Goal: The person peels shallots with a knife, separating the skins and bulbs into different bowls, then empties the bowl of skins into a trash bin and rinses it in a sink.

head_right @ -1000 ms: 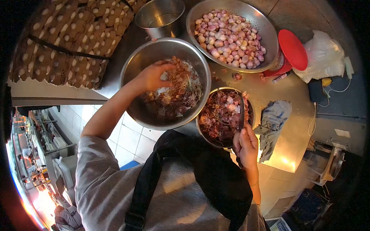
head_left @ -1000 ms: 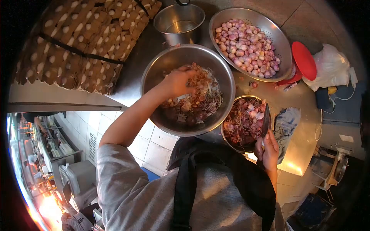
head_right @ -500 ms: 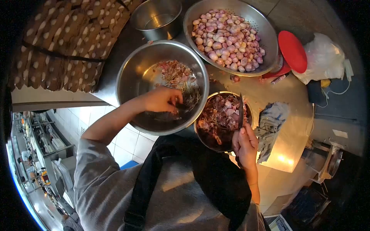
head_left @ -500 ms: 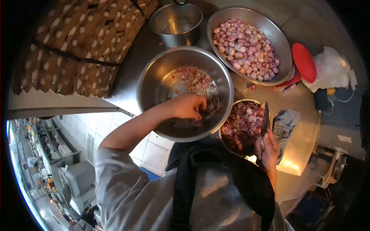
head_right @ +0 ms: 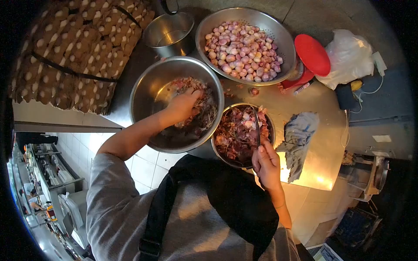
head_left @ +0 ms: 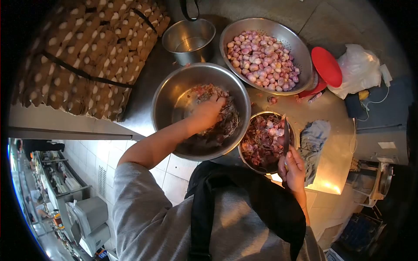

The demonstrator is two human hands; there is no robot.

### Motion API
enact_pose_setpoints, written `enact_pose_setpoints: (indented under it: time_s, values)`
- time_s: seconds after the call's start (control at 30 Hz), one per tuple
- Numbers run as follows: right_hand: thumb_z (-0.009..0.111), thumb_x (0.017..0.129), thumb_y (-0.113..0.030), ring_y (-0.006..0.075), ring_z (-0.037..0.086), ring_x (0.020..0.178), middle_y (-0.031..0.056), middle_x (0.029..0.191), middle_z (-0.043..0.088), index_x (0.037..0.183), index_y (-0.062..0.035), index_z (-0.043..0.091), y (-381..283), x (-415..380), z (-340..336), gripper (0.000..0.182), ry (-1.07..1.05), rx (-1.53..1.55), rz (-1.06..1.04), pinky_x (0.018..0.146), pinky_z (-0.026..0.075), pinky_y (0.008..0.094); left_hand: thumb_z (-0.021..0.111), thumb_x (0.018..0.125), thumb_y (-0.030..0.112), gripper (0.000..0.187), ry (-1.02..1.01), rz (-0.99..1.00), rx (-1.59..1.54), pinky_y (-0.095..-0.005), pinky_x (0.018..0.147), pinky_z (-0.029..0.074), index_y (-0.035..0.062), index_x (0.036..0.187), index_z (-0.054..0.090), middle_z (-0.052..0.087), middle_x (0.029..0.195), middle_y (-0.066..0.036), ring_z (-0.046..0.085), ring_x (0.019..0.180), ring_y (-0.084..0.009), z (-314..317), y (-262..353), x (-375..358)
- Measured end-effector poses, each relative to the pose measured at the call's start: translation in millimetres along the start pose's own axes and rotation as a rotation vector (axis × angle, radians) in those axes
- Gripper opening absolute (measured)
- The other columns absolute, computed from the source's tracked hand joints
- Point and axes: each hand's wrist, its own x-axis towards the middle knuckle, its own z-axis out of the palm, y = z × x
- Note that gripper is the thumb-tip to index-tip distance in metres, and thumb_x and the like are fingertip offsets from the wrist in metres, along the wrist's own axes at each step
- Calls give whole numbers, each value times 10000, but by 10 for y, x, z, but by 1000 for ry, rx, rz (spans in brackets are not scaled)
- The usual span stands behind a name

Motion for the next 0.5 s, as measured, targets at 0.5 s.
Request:
enact_pose_setpoints:
  time_s: [0.5]
  values:
    - [389, 915, -208, 45, 316, 461, -42, 544, 338, 1236, -19, 396, 6, -138, -68, 373, -20, 11, -42, 423, 246, 174, 588, 803, 182, 291, 17, -217, -937, -356, 656, 465, 98, 1045, 450, 541, 971, -80, 559, 864, -198, -328, 193, 180]
